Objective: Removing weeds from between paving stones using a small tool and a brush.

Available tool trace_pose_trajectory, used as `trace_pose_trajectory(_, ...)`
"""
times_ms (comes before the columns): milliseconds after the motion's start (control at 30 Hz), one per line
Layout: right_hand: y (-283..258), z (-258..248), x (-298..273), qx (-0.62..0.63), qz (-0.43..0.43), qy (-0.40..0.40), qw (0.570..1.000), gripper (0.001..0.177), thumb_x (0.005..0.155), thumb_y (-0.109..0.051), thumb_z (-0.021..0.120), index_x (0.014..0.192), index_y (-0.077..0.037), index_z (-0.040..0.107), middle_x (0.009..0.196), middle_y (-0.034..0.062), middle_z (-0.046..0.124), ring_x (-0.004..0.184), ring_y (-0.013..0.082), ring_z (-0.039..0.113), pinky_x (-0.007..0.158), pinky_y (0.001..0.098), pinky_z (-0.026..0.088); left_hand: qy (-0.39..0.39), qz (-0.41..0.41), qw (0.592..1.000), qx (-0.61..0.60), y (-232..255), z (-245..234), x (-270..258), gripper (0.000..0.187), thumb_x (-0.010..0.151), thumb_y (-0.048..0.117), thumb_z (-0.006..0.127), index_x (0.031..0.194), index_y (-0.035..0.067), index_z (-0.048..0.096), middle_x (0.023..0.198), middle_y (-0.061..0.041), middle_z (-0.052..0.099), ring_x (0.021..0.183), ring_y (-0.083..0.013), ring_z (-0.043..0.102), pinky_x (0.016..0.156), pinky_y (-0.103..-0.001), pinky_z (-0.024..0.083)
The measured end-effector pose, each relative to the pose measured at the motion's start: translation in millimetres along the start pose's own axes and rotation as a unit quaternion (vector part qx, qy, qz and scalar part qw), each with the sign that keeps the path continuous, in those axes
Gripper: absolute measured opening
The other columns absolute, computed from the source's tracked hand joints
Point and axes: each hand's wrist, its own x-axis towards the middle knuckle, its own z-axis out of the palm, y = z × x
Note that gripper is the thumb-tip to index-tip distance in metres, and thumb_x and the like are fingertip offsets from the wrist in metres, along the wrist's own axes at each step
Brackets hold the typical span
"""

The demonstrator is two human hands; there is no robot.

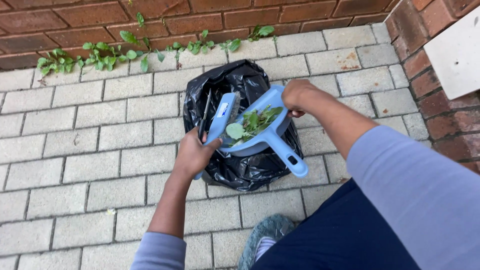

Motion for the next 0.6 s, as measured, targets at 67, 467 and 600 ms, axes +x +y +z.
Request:
trace_pose_trajectory(67, -10, -1, 13, -0.044, 0.003, -0.004, 0.999, 0.026, 0.098, -0.01, 0.055, 0.094, 0.012, 0.068, 0.062, 0.0178, 0.067, 0.044, 0.0303, 0.069, 0.039, 0.0387, 0.062, -0.001, -0.004, 1.0, -0.005, 7, -2, 7, 0.031, 0.086, 0.026, 0.078, 0.08, 0.013, 0.05, 0.063, -0.011, 0.06, 0.061, -0.0265, 0.065, 0.058, -0.036, 0.051)
trace_pose_trajectory(467, -50, -7, 4, -0.227, -0.043, 0.06, 0.971, 0.037, 0.095, -0.006, 0.043, 0.11, 0.011, 0.072, 0.095, 0.0246, 0.076, 0.092, 0.0423, 0.074, 0.073, 0.0531, 0.065, -0.037, -0.05, 0.996, 0.07, 13, 2, 46, 0.03, 0.084, 0.03, 0.077, 0.088, 0.01, 0.055, 0.084, -0.024, 0.07, 0.094, -0.0428, 0.071, 0.08, -0.049, 0.054)
trace_pose_trajectory(600, -57, 6, -5, -0.218, -0.051, 0.052, 0.973, 0.039, 0.095, -0.008, 0.044, 0.114, 0.012, 0.071, 0.106, 0.0293, 0.074, 0.106, 0.0463, 0.07, 0.081, 0.0579, 0.061, -0.035, -0.09, 0.992, 0.085, -8, 2, 51, 0.03, 0.082, 0.033, 0.076, 0.086, 0.014, 0.053, 0.082, -0.019, 0.07, 0.093, -0.04, 0.073, 0.079, -0.048, 0.056)
